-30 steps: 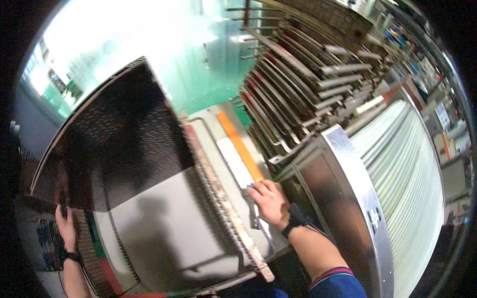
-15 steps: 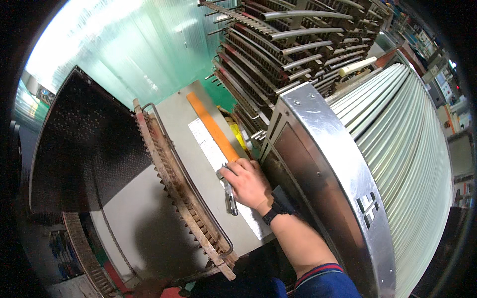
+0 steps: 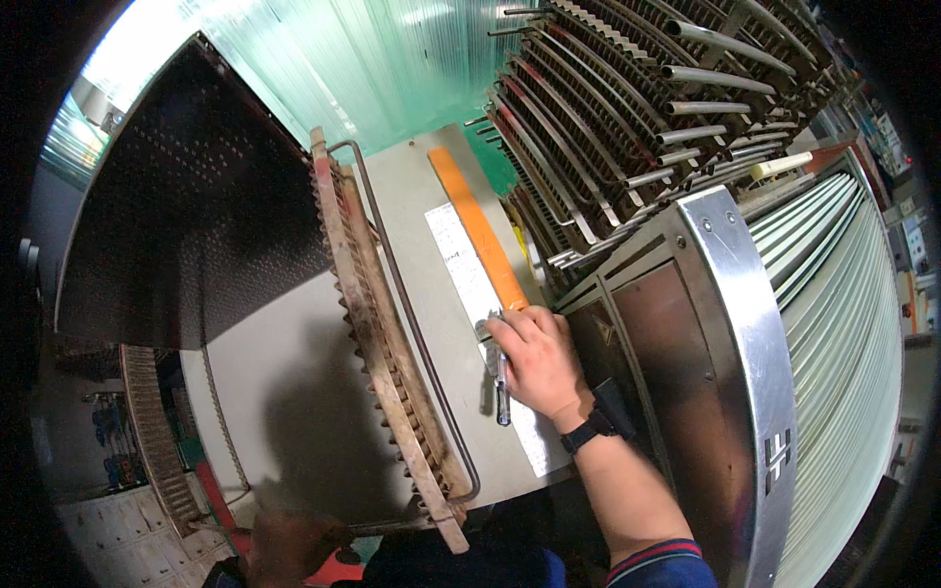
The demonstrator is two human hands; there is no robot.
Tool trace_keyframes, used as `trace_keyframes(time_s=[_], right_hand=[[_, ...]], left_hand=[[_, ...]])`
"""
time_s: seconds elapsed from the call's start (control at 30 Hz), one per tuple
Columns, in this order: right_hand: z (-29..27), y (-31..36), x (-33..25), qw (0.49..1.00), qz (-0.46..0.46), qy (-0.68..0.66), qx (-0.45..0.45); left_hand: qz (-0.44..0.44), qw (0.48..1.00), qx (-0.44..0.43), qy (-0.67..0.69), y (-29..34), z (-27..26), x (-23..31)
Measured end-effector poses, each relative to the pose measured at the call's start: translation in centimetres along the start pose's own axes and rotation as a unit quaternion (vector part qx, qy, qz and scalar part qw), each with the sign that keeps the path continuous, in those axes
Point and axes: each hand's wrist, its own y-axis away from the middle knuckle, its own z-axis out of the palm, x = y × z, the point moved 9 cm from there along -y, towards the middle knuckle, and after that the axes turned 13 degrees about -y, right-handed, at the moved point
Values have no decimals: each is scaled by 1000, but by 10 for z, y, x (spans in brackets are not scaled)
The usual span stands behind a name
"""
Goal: Picking up electronics panels and inserting them into a specialized storage or processing rack.
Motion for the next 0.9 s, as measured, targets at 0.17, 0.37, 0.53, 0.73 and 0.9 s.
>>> trace_keyframes(time_s=[0.17, 0.37, 0.53, 0.73, 0.9], right_hand=[[0, 0, 0, 1000, 2, -9, -7], [-6, 0, -4, 999, -1, -45, 1], [-3, 2, 2, 997, -3, -71, 11], [-8, 7, 1, 997, -9, -67, 45], [-5, 4, -8, 999, -49, 16, 13]], left_hand=[[172, 950, 157, -208, -16, -42, 28], [180, 945, 164, -217, -25, -60, 38], [165, 969, 97, -157, -35, -61, 35], [144, 983, 15, -115, -39, -58, 32], [117, 990, -37, -67, -41, -52, 31]])
